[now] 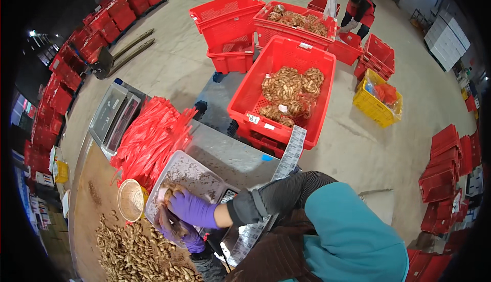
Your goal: Weighing ginger roots on an electronic scale, printing labels, and placing them into mesh bags in a warehouse environment.
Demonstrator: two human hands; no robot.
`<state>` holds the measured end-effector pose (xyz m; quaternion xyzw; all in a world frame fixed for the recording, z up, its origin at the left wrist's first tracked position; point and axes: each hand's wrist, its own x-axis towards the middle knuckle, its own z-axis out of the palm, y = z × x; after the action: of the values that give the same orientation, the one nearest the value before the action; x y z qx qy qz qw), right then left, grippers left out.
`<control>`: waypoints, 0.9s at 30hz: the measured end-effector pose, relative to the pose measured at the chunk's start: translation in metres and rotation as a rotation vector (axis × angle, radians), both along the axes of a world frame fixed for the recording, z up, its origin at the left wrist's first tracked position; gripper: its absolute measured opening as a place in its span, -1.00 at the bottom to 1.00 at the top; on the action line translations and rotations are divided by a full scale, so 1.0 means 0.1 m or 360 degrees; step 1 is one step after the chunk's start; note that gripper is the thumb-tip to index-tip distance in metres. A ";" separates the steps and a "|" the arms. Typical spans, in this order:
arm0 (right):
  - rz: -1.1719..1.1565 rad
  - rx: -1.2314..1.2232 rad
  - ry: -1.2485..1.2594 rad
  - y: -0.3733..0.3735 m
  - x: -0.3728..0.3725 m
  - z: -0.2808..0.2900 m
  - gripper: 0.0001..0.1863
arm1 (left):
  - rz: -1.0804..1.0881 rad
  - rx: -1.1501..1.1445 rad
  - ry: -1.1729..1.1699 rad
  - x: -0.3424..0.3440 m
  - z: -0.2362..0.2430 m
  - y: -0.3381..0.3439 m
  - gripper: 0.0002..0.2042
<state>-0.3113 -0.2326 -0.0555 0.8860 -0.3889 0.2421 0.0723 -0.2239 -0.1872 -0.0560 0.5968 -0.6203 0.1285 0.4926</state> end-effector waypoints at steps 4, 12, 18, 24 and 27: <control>0.0527 0.0202 -0.0037 -0.19 -0.04 -0.10 -0.66 | 0.0142 0.0070 0.0986 0.07 -0.08 -0.13 -0.60; 0.0887 0.1579 -0.1128 -0.48 -0.17 -0.11 -0.82 | -0.0513 0.0947 0.1466 0.43 0.17 -0.19 -0.86; 0.0691 0.1491 -0.1110 -0.31 -0.16 -0.09 -0.78 | -0.0431 0.0702 0.1586 0.22 0.18 -0.22 -0.87; 0.0730 0.2043 -0.1576 -0.24 -0.26 0.01 -0.73 | -0.0576 0.0955 0.1470 0.28 0.30 -0.12 -0.87; 0.0856 0.2275 -0.1704 -0.33 -0.26 -0.09 -0.72 | -0.0569 0.0960 0.1266 0.23 0.21 -0.11 -0.85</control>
<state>-0.3370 -0.2658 -0.0640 0.5509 -0.2089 0.3299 -0.7376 -0.2006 -0.1980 -0.0347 0.5996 -0.4870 -0.3778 0.5104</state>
